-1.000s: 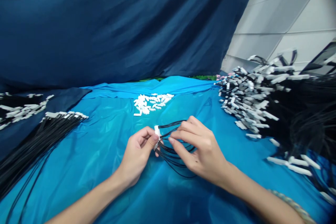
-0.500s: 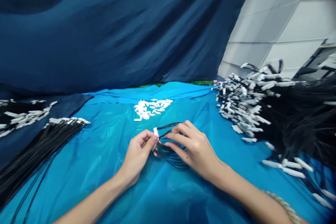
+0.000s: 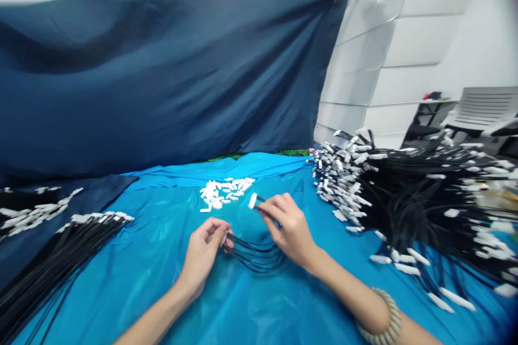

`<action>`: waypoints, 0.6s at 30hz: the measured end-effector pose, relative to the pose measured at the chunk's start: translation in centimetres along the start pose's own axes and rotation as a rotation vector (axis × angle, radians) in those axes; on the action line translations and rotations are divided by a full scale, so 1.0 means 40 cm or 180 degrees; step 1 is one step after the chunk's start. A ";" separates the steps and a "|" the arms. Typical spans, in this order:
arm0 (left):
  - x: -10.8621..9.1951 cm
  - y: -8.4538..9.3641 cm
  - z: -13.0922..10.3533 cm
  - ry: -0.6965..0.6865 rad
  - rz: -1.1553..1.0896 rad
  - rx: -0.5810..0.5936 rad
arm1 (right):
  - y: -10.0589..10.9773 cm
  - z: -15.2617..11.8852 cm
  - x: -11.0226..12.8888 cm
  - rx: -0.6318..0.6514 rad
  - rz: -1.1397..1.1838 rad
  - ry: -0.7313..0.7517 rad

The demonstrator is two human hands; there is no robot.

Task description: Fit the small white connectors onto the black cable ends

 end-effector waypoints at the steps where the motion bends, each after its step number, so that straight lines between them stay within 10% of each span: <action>1: 0.005 0.012 0.008 -0.0044 -0.0084 -0.0148 | 0.014 0.008 -0.020 -0.0232 0.0174 -0.0352; 4: 0.033 0.046 0.036 0.0105 -0.0625 -0.0505 | 0.057 0.028 -0.079 -0.0659 0.0926 -0.1337; 9: 0.078 0.066 0.061 0.0607 -0.1295 -0.0811 | 0.129 0.058 -0.121 -0.0032 0.2296 -0.1586; 14: 0.058 0.023 0.041 0.0857 -0.1347 -0.0199 | 0.220 0.086 -0.154 0.0655 0.2482 -0.1924; 18: 0.040 -0.008 0.021 0.1193 -0.1404 0.0384 | 0.323 0.128 -0.228 0.0347 0.2238 -0.2388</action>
Point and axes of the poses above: each hand's wrist, its own z-axis towards the middle knuckle, its own y-axis out of the back of the hand, x = y × z, the point moved 3 cm from there along z, towards the middle knuckle, and after that the axes turned 9 degrees about -z, right-handed, at the moved point
